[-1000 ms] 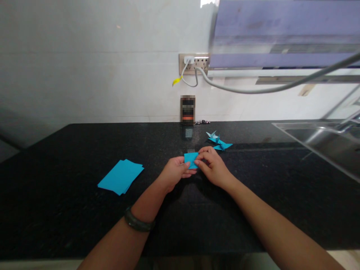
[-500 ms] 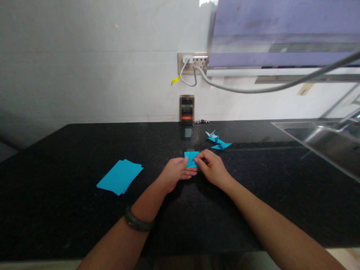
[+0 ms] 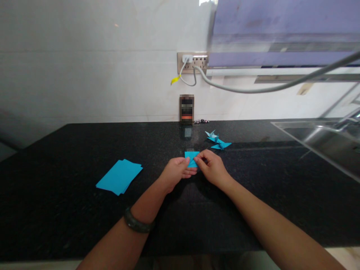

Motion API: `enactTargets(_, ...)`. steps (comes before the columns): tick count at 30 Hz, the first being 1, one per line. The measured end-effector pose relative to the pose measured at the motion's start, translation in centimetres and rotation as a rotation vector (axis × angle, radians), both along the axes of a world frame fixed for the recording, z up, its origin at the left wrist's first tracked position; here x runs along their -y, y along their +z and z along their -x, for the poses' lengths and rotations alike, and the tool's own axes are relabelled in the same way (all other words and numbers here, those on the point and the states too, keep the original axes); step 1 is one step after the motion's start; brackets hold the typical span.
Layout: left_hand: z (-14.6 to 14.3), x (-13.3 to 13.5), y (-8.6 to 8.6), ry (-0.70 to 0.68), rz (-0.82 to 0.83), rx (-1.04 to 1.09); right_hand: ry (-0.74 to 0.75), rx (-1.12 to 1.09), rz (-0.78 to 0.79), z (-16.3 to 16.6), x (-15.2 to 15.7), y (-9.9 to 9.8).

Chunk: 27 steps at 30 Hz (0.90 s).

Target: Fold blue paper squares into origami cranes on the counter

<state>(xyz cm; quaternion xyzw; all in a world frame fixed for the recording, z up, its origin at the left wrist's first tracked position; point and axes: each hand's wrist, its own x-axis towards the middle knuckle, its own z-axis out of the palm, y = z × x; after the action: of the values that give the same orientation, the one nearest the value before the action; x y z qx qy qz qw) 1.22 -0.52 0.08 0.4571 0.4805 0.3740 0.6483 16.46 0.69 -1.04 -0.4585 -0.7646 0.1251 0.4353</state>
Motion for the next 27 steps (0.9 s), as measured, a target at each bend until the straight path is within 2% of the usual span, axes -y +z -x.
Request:
enactTargets(7,-0.04,0.09,-0.13,0.002,-0.05,-0.014,0.002,-0.006,0.01,-0.06,0.0,-0.12)
enactTargets(17,-0.1,0.13,0.29,0.022,-0.044,-0.039,0.021,-0.08,0.14,0.21,0.08,-0.04)
enactTargets(20,-0.04,0.05,0.26,0.027,-0.037,-0.051,0.06,-0.133,0.216,0.06,-0.08,-0.23)
enactTargets(23,-0.01,0.02,0.3,0.025,-0.038,-0.067,0.086,-0.306,0.32,-0.05,-0.3,-0.3)
enactTargets(25,0.02,0.04,0.3,0.007,-0.047,-0.085,0.09,-0.448,0.419,-0.1,-0.4,-0.15)
enactTargets(27,0.12,0.06,0.24,-0.042,-0.068,-0.111,0.12,-0.493,0.554,-0.18,-0.41,0.1)
